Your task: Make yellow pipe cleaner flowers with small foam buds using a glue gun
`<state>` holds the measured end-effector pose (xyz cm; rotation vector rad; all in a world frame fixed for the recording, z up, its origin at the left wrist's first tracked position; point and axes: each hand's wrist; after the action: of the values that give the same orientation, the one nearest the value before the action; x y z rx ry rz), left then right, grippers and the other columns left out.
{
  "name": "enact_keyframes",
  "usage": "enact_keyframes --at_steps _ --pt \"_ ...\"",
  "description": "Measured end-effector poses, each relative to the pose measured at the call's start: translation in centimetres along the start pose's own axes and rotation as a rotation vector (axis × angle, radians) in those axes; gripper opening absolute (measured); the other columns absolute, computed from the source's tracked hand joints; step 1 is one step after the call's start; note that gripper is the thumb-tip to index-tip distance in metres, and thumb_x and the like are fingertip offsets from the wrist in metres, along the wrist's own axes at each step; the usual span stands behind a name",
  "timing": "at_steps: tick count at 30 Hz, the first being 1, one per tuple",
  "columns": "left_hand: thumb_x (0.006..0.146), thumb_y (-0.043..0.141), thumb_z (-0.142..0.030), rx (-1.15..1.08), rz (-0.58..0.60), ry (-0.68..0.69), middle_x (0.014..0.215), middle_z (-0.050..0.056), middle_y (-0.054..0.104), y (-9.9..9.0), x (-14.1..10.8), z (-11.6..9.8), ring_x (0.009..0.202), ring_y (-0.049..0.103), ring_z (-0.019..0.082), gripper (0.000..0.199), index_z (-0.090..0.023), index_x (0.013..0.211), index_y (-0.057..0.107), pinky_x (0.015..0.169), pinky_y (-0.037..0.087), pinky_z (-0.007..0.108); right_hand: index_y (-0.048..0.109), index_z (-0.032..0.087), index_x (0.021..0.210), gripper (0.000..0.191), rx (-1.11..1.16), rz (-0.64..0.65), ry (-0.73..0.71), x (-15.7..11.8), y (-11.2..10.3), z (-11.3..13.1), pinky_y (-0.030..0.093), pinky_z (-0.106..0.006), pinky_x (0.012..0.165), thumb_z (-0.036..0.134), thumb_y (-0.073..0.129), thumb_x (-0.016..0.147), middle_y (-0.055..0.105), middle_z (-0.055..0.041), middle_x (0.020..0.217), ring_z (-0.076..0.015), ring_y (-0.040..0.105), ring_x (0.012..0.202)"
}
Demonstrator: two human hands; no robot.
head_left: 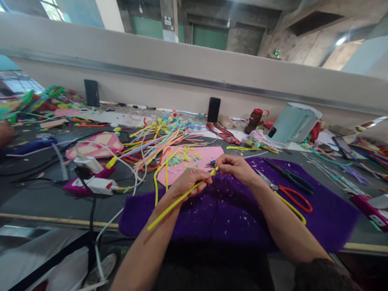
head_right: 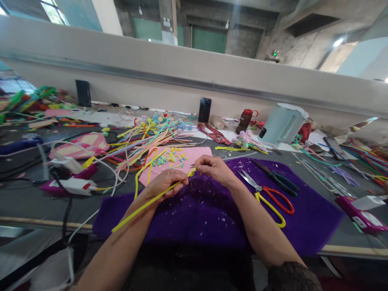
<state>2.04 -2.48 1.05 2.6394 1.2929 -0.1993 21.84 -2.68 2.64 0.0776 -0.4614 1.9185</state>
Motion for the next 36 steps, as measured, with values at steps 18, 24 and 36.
enact_keyframes --at_steps 18,24,36 --pt "0.071 0.049 -0.026 0.127 -0.073 -0.005 0.035 -0.006 0.043 0.57 0.07 -0.2 0.024 0.029 0.002 0.02 -0.013 0.061 0.06 0.028 0.016 0.015 0.061 0.016 0.073 0.003 -0.324 0.017 -0.257 0.05 0.15 0.37 0.041 -0.027 0.074 0.015 0.058 0.075 0.056 -0.0033 0.083 -0.0137 0.053 0.081" --pt "0.072 0.048 -0.026 0.142 -0.084 -0.013 0.035 -0.006 0.043 0.66 -0.01 -0.3 0.024 0.028 0.002 0.021 -0.013 0.061 0.06 0.029 0.016 0.015 0.061 0.017 0.074 0.005 -0.383 -0.001 -0.275 -0.06 0.34 0.5 0.042 -0.027 0.072 0.016 0.056 0.076 0.057 -0.0035 0.085 -0.0136 0.053 0.08" --pt "0.071 0.048 -0.025 0.144 -0.084 -0.003 0.035 -0.006 0.042 0.85 -0.14 -0.47 0.025 0.027 0.002 0.02 -0.013 0.06 0.06 0.03 0.015 0.016 0.061 0.017 0.075 0.007 -0.447 0.015 -0.278 -0.07 0.21 0.48 0.042 -0.025 0.069 0.016 0.055 0.077 0.056 -0.0039 0.087 -0.0135 0.053 0.08"
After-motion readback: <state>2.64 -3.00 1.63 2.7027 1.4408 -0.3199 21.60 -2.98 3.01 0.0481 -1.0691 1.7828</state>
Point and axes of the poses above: each hand's wrist, its own x-axis towards the middle knuckle, its own y-axis out of the palm, z = x × y
